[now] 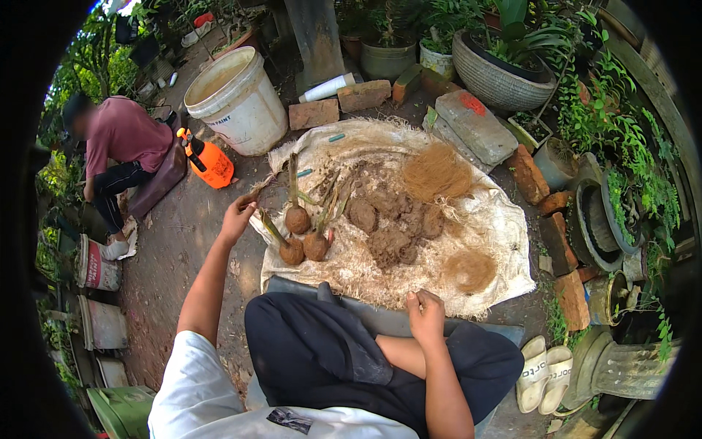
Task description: The person sits on the ground and handles several plant bulbs and soil on a sack. They pick up a bulb, inspect it, and then mix soil with their hands, preparing the material for planting.
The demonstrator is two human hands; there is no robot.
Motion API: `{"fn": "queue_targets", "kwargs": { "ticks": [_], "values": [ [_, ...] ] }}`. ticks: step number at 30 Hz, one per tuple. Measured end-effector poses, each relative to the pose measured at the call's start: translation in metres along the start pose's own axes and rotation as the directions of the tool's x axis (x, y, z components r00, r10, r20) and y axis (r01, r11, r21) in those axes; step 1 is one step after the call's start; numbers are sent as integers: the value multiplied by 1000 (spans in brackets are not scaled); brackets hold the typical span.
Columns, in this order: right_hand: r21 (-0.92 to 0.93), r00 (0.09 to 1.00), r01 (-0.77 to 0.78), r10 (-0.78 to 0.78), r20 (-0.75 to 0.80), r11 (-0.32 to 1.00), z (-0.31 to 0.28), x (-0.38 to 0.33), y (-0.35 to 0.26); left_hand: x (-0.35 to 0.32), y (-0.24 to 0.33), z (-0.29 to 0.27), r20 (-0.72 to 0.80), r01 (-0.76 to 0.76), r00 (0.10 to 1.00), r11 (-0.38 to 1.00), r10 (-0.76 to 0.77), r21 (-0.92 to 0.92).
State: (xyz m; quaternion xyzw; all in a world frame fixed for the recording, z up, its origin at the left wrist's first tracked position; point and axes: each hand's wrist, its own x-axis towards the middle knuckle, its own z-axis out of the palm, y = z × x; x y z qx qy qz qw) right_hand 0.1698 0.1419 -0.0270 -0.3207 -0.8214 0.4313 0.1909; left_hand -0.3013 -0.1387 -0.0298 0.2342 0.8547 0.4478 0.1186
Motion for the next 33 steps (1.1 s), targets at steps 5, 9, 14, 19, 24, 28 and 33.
{"fn": "queue_targets", "kwargs": {
  "ticks": [5, 9, 14, 19, 24, 28, 33],
  "values": [
    [60, 998, 64, -64, -1, 996, 2, -2, -10, 6, 74, -23, -323, -149, 937, 988, 128, -39],
    [124, 983, -128, 110, 146, 984, -1, -6, -23, 13, 145, 2, -151, -278, 947, 958, 285, 65],
    [106, 986, -19, 1, 164, 994, -6, -6, -31, 39, 182, 72, 229, -314, 945, 844, 233, 435],
    [67, 983, -84, 72, 171, 994, -6, -3, -29, 83, 147, 114, 251, -163, 966, 610, -61, 775],
    [120, 973, -145, 119, 199, 982, -3, 4, -29, 125, 134, 114, 350, -195, 858, 392, -377, 899],
    [190, 958, -216, 171, 231, 958, 0, 10, -35, 136, 154, 118, 388, -264, 889, 420, -244, 869],
    [135, 968, -121, 86, 236, 984, -3, 12, -39, 167, 135, 108, 441, -296, 856, 443, -271, 846]
  ]
}}
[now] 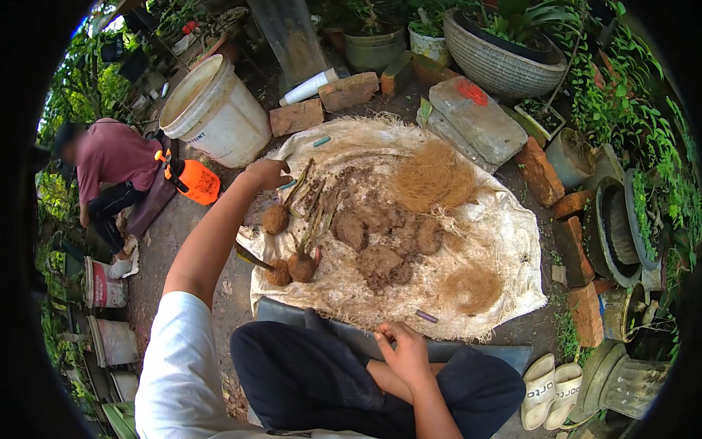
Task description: The person sits on the ground and handles several plant bulbs and soil on a sack. They pick up a bulb, inspect it, and then mix soil with their hands, preparing the material for planting.
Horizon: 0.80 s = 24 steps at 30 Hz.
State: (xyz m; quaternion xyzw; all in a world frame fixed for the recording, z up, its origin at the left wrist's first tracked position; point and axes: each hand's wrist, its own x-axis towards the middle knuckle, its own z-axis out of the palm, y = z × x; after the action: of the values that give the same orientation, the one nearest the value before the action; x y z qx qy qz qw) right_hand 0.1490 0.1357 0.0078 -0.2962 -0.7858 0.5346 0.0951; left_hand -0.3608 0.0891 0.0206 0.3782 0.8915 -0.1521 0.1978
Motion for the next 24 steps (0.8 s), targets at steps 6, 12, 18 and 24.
{"fn": "queue_targets", "kwargs": {
  "ticks": [6, 12, 18, 24],
  "values": [
    [-84, 997, -37, 43, 69, 996, -2, 1, 3, 16, -51, 64, 272, 2, 957, 940, 96, -341],
    [-128, 989, -59, 75, 128, 990, 6, 4, 4, -5, -59, 107, 222, -73, 965, 955, 141, -289],
    [-161, 987, -79, 100, 128, 984, 5, 2, 5, -38, -67, 131, -47, -139, 990, 895, 132, -424],
    [-161, 990, -59, 79, 119, 985, 7, 0, 6, -86, -75, 144, -289, -221, 956, 764, 47, -607]
  ]
}}
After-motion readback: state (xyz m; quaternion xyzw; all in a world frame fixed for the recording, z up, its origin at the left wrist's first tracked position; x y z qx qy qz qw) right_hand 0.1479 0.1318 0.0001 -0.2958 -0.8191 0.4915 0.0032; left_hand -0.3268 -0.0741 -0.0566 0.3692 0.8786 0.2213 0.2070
